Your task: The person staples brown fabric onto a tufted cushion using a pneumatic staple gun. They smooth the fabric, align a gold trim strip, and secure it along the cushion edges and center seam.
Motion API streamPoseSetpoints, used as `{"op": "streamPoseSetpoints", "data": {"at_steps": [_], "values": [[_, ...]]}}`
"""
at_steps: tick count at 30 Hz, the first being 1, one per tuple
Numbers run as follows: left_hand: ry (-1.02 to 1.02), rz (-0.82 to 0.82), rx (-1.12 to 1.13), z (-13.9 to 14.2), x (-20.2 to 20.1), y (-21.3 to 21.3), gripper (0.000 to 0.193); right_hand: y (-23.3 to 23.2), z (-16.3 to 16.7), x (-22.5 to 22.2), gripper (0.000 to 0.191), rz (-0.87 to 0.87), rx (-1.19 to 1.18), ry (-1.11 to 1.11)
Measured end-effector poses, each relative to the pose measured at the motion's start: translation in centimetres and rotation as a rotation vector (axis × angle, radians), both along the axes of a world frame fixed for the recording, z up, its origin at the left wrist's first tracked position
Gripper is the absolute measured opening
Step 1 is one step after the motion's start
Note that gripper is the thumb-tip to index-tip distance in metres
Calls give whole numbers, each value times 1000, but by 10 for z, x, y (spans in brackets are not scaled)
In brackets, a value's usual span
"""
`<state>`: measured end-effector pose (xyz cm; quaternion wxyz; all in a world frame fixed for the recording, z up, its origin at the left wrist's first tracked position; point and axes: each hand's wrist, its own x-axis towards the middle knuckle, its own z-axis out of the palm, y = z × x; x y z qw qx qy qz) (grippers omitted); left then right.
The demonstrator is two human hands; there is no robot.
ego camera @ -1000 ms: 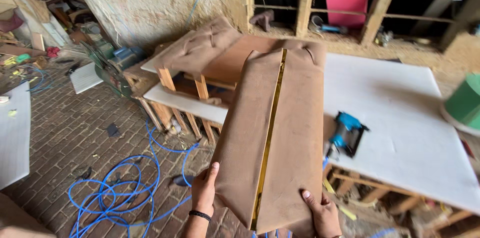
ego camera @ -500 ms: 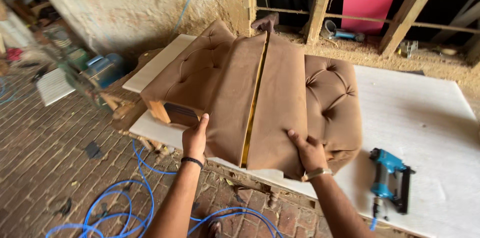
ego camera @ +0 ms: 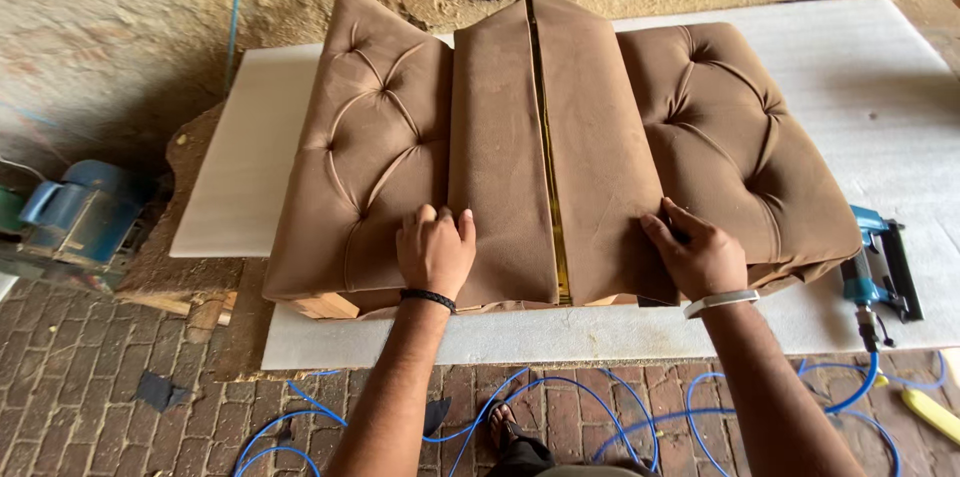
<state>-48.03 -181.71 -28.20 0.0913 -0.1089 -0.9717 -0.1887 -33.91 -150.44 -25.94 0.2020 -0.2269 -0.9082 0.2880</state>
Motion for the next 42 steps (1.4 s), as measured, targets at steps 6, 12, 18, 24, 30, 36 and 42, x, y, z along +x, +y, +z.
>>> {"op": "streamPoseSetpoints", "data": {"at_steps": [6, 12, 18, 24, 30, 36, 42], "values": [[-55, -261, -63, 3, -26, 33, 95, -5, 1, -2, 46, -37, 65, 8], [-101, -494, -249, 28, -6, 105, 108, -4, 8, -4, 44, 72, 169, -61], [-47, -768, -63, 33, 14, 133, 105, 19, 37, -29, 41, 29, 291, -594], [-40, -497, 227, 40, -25, 49, 89, 7, 14, -40, 28, 161, 239, 118], [-105, 19, -227, 23, -55, -42, 98, 0, 2, -49, 24, 122, 166, 88], [-178, 29, -153, 3, -70, -25, 112, 1, 1, -53, 28, 134, 220, 16], [-209, -71, -149, 4, -66, 9, 115, 1, -3, -56, 29, 137, 243, 1]]}}
